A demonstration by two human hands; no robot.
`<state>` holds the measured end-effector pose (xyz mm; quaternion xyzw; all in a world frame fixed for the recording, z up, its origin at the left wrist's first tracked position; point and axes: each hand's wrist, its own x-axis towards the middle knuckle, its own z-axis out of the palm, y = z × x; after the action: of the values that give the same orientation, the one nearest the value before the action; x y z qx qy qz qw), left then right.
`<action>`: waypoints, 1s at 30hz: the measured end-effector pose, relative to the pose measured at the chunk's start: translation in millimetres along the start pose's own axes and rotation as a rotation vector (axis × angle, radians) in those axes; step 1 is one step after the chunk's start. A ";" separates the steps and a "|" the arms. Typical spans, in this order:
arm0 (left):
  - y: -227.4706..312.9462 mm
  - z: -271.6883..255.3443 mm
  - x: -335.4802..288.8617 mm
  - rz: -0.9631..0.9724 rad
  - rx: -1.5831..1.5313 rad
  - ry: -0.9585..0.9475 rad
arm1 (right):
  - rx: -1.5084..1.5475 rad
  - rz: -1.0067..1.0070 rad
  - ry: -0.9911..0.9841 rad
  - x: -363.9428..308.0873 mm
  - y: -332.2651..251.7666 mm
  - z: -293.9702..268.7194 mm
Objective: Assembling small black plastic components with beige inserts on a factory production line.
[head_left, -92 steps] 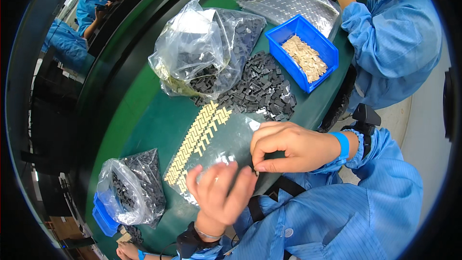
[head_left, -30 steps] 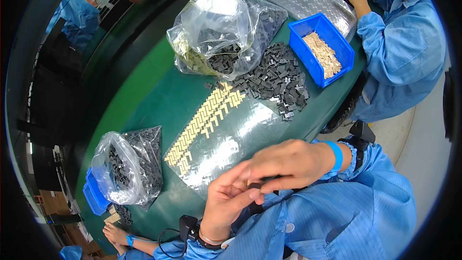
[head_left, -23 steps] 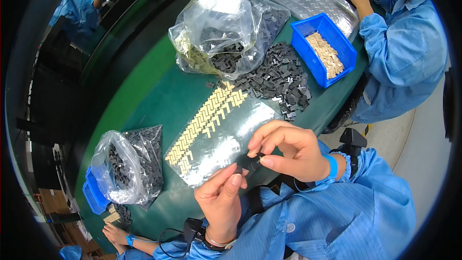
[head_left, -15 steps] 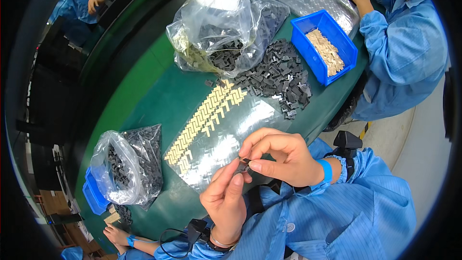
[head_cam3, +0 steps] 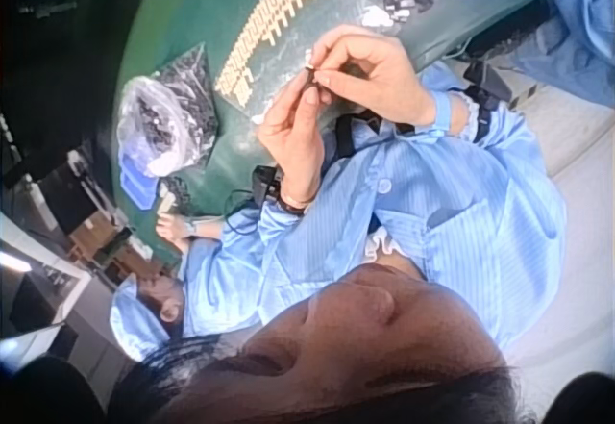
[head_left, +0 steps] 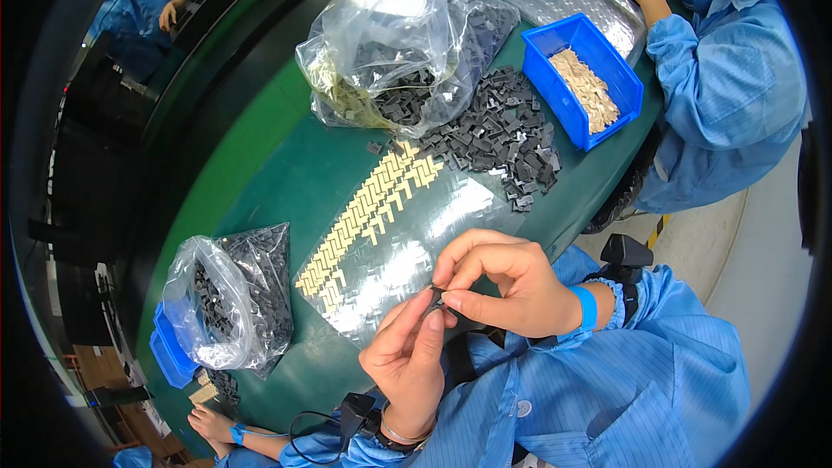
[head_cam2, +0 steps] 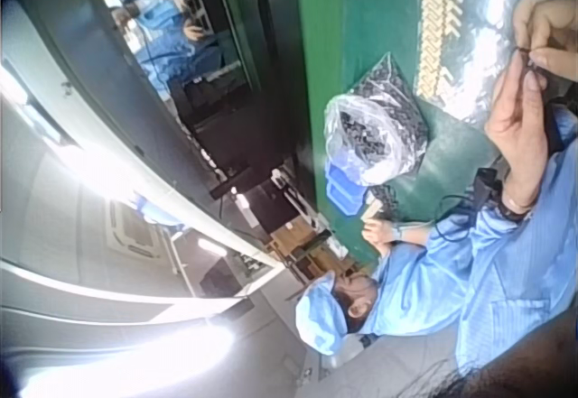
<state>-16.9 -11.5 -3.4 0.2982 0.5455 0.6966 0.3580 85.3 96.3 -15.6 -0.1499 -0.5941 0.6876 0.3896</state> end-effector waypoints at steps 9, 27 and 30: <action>1.4 2.3 1.3 0.004 0.006 -0.006 | -0.112 -0.027 0.006 2.9 -4.2 -1.9; 2.4 5.0 0.5 -0.008 -0.058 -0.025 | -0.158 -0.027 0.026 2.3 -10.4 -1.1; 2.9 5.9 0.0 -0.029 -0.091 -0.024 | -0.164 -0.037 0.028 2.0 -10.4 -0.8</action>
<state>-12.7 -8.8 0.7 0.2818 0.5134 0.7118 0.3877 88.3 98.2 -5.6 -0.1799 -0.6455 0.6273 0.3968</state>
